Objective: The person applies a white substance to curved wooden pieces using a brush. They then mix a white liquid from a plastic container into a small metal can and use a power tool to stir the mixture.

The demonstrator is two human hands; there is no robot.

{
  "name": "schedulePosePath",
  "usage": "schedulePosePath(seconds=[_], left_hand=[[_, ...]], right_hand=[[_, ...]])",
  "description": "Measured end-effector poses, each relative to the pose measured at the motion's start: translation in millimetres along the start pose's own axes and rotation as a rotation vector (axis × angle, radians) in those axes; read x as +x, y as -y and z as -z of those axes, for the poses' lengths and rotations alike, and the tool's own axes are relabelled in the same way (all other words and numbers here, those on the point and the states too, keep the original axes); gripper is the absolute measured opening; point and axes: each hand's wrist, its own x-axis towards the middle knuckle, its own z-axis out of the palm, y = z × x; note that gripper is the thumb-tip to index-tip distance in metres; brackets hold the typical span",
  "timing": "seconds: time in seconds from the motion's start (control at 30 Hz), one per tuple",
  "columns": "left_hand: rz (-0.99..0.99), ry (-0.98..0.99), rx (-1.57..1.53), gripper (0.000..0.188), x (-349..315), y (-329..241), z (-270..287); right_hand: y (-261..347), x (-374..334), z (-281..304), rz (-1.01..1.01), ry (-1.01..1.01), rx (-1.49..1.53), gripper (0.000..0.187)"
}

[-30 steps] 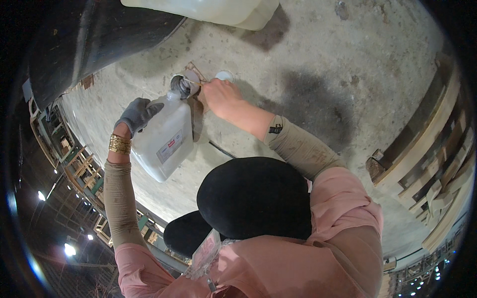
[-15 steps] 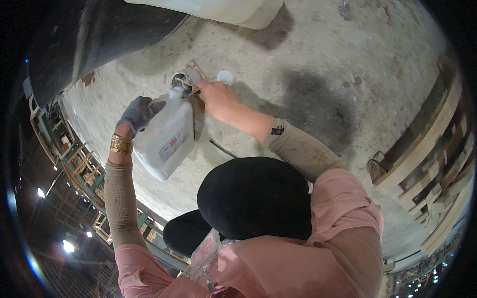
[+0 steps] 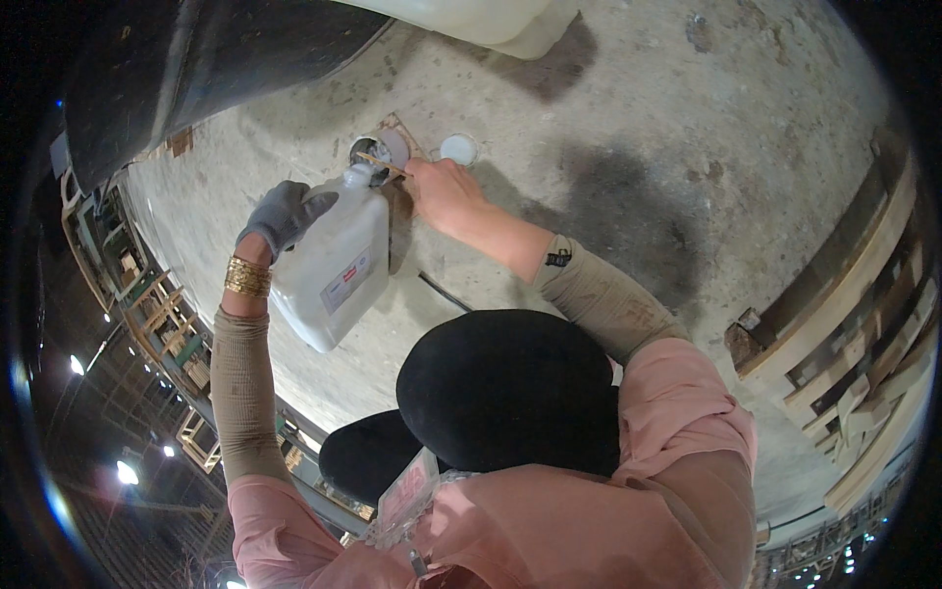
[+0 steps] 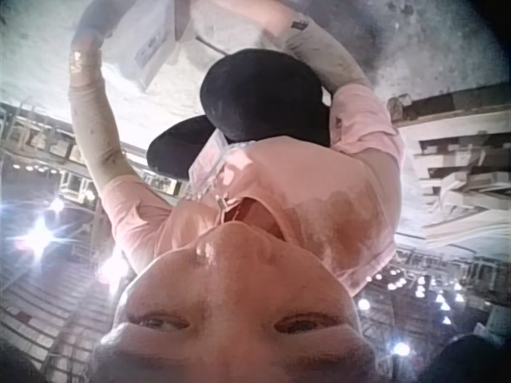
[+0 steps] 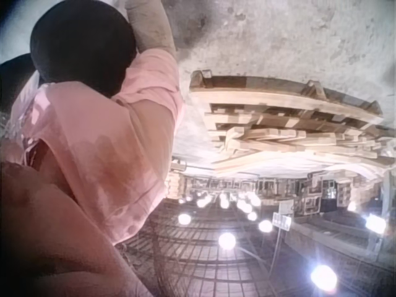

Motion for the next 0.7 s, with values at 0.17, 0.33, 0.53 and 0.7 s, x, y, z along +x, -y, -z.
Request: schedulePosePath(seconds=[0.17,0.33,0.53,0.7], left_hand=[[-0.003,-0.018,-0.001,0.051,-2,1,-1],[-0.032,-0.048,0.03,0.052,0,4,-3],[-0.037,-0.085,0.03,0.053,-1,6,-8],[-0.042,-0.087,0.062,0.053,-2,4,-5]], right_hand=[[-3,0,-2,0.043,-0.044,0.045,0.023],[2,1,2,0.009,0.043,0.035,0.026],[8,2,-1,0.028,0.086,0.046,0.027],[5,5,-6,0.043,0.092,0.071,0.026]])
